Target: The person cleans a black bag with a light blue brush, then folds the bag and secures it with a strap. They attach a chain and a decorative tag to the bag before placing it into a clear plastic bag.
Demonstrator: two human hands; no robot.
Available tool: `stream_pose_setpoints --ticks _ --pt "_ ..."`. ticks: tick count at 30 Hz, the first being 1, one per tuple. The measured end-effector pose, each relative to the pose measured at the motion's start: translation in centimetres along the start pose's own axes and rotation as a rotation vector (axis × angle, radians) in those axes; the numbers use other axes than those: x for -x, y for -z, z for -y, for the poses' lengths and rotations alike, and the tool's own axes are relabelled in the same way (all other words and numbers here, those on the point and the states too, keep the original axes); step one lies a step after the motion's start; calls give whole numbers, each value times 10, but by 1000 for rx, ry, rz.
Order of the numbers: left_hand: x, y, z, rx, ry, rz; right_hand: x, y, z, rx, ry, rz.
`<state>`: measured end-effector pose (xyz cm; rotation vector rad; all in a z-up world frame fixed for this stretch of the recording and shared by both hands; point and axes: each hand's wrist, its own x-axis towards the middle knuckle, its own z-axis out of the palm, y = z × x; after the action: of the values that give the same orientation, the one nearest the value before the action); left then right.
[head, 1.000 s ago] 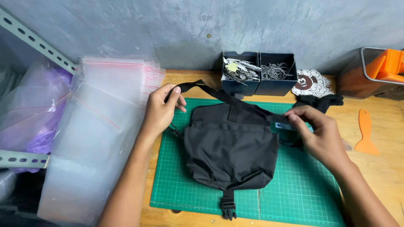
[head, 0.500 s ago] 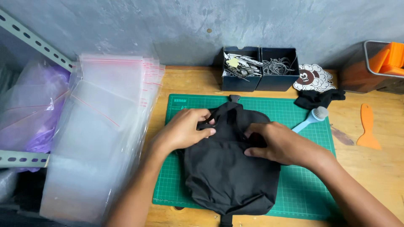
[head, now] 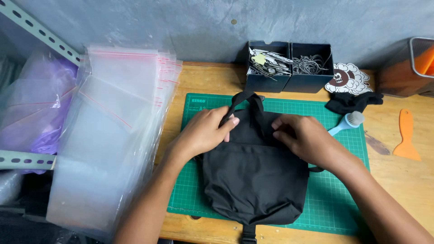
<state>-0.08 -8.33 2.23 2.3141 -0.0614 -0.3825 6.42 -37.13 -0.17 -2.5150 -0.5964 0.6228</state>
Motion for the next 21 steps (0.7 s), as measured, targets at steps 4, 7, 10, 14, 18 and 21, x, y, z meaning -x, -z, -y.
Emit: stream_pose_setpoints --ticks 4,7,10,14,18,21 --pt "6 3 0 -1 -9 46 2 -11 -17 221 155 -310" --pt "6 5 8 22 -8 34 11 -17 5 154 291 -492" --pt "8 13 11 85 -6 25 8 -31 31 -19 434 -345" --pt "5 12 32 82 -46 87 -11 -42 55 -63 476 -129" --pt "9 17 43 237 -60 172 -29 -41 73 -53 488 25" --pt "10 19 50 360 -46 243 -28 -25 87 -131 542 162"
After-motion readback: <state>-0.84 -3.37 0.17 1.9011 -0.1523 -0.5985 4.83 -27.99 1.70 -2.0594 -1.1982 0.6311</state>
